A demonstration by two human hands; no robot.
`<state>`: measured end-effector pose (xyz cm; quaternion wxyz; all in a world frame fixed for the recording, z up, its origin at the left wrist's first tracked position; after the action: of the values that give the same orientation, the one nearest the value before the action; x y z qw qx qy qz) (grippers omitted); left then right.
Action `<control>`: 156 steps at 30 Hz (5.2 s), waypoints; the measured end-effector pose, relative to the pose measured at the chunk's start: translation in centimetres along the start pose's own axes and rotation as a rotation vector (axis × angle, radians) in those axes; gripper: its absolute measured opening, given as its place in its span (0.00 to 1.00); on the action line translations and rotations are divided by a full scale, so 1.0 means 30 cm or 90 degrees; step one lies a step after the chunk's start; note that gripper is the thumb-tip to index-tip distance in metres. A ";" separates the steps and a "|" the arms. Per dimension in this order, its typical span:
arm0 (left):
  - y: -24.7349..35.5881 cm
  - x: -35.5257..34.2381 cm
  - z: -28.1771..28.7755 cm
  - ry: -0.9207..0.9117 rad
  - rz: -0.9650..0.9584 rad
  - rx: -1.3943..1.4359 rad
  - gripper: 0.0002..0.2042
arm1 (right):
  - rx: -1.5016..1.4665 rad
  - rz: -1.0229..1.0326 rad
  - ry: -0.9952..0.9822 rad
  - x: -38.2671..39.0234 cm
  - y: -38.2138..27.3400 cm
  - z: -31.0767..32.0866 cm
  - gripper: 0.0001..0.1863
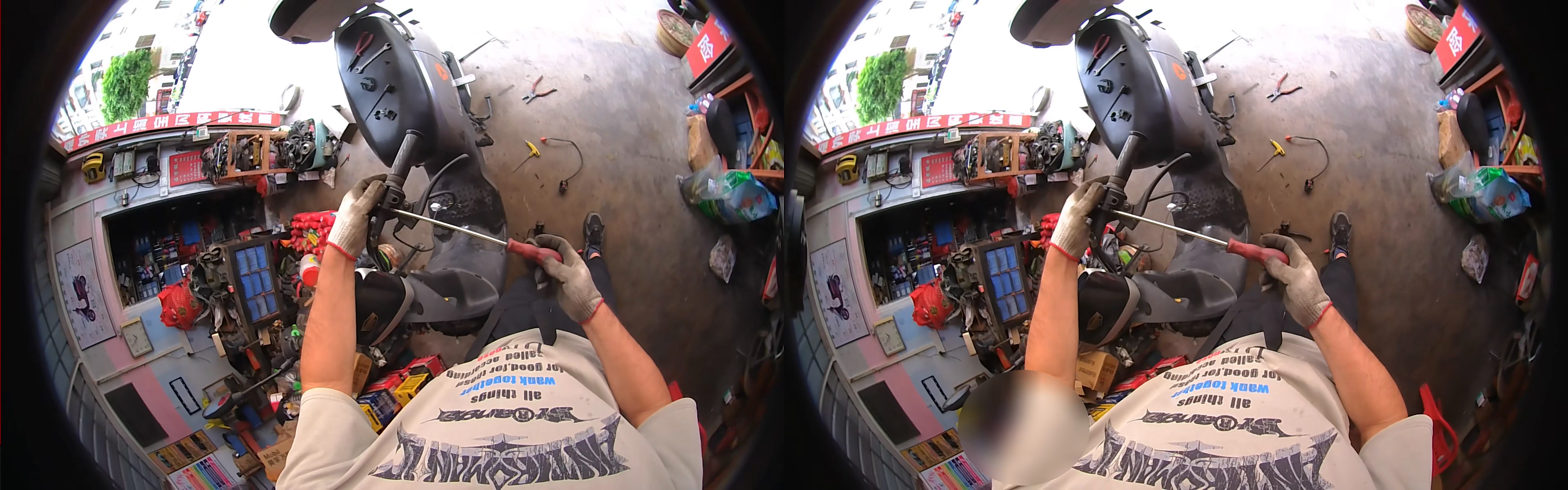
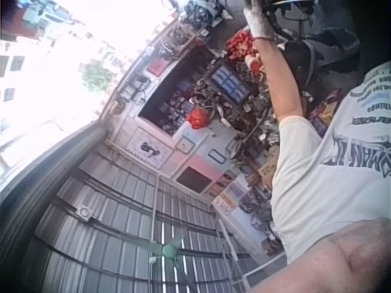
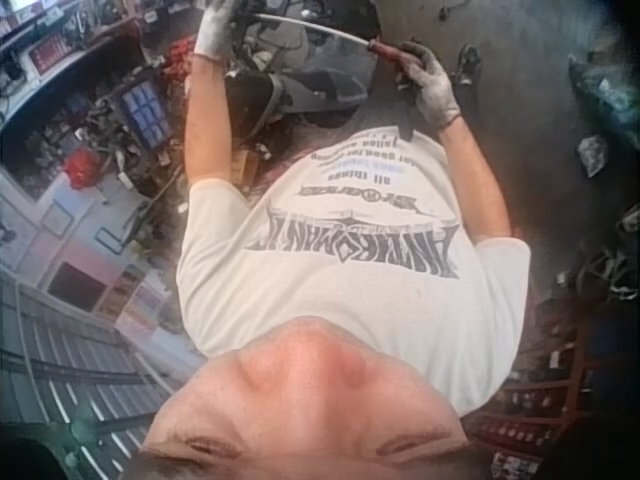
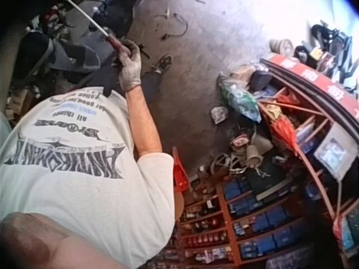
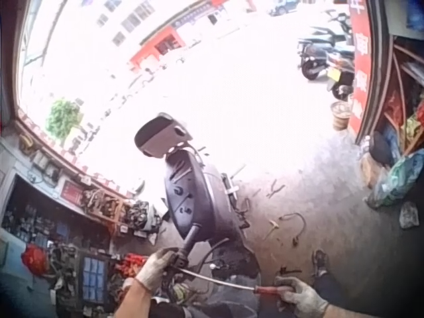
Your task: Adjusting the handlebar assembly and control cables of a scooter using a screwdriver.
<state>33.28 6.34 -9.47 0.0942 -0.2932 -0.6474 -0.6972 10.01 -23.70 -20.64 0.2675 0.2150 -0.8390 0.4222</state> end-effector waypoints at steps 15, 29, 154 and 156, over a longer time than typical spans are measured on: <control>0.013 -0.002 0.003 -0.005 -0.010 -0.040 0.24 | -0.013 -0.089 -0.059 -0.002 -0.006 -0.012 0.21; 0.007 0.003 -0.019 0.007 -0.007 -0.025 0.26 | 0.007 -0.093 -0.081 -0.018 -0.012 0.054 0.17; 0.024 0.023 -0.036 0.022 -0.006 -0.063 0.24 | -0.099 -0.078 -0.014 -0.011 -0.031 0.013 0.21; 0.027 0.021 -0.041 0.006 -0.007 -0.055 0.24 | -0.037 -0.091 -0.065 -0.025 -0.045 0.052 0.21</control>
<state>32.82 5.21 -8.44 0.0806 -0.2904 -0.6179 -0.7262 10.95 -25.63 -21.10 0.2602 0.2878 -0.8460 0.3657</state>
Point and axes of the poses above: each hand's wrist, its own x-axis away from the middle knuckle, its own z-axis out of the back of the hand, y = z × x, the point moved 2 cm from there along -x, towards the middle knuckle, and after that the axes turned 13 degrees about x, right-handed, at the moved point
